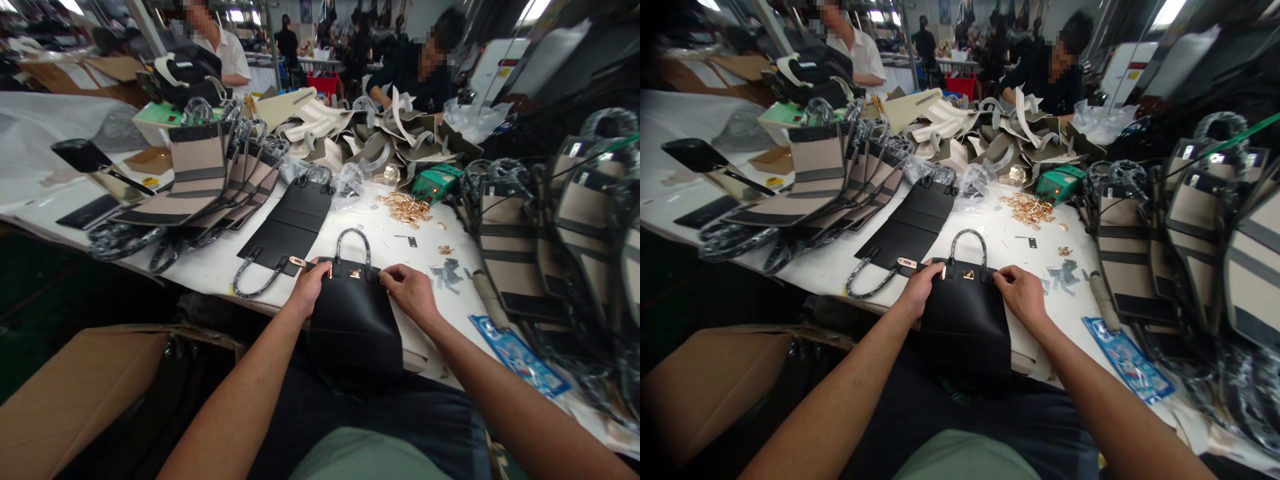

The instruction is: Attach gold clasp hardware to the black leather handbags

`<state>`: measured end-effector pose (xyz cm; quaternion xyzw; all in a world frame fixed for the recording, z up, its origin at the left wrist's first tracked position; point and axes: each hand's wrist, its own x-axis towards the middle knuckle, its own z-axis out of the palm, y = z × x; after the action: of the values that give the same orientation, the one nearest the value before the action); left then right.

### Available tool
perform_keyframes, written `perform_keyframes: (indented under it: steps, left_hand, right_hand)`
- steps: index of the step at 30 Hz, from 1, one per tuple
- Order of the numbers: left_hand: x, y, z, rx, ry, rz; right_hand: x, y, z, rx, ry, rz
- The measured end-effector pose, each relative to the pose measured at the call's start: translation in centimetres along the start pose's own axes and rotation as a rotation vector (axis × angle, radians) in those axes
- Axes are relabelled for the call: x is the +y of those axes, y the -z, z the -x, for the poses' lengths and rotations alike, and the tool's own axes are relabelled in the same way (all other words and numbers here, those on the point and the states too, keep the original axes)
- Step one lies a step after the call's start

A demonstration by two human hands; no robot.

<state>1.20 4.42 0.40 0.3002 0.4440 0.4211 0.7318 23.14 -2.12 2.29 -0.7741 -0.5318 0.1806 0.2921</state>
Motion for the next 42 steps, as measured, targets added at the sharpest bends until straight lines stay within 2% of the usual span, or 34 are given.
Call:
perform_keyframes:
  steps: [7, 12, 17, 21, 26, 28, 42]
  left_hand:
    - [0.0, 0.1, 0.1, -0.019, -0.022, 0.016]
    - [-0.3, 0.3, -0.1, -0.112, -0.014, 0.101]
    - [-0.5, 0.5, -0.1, -0.167, -0.018, 0.138]
    - [-0.3, 0.5, 0.0, -0.148, -0.014, 0.137]
    - [0.1, 0.3, 0.2, -0.107, -0.013, 0.119]
    - [0.1, 0.3, 0.2, -0.091, -0.022, 0.094]
    - [0.2, 0.1, 0.2, -0.039, -0.037, 0.049]
  right_hand:
    - [0.1, -0.3, 0.7, 0.0, -0.008, -0.029]
    - [0.1, -0.4, 0.6, -0.017, 0.003, -0.045]
    - [-0.1, -0.5, 0.4, -0.082, -0.074, -0.164]
    - [-0.1, -0.6, 1.1, -0.057, -0.079, -0.257]
    - [0.4, -0.7, 2.4, 0.071, -0.12, -0.473]
    - [0.6, -0.9, 2.5, 0.082, -0.127, -0.513]
    - [0.3, -1.0, 2.3, 0.046, -0.075, -0.364]
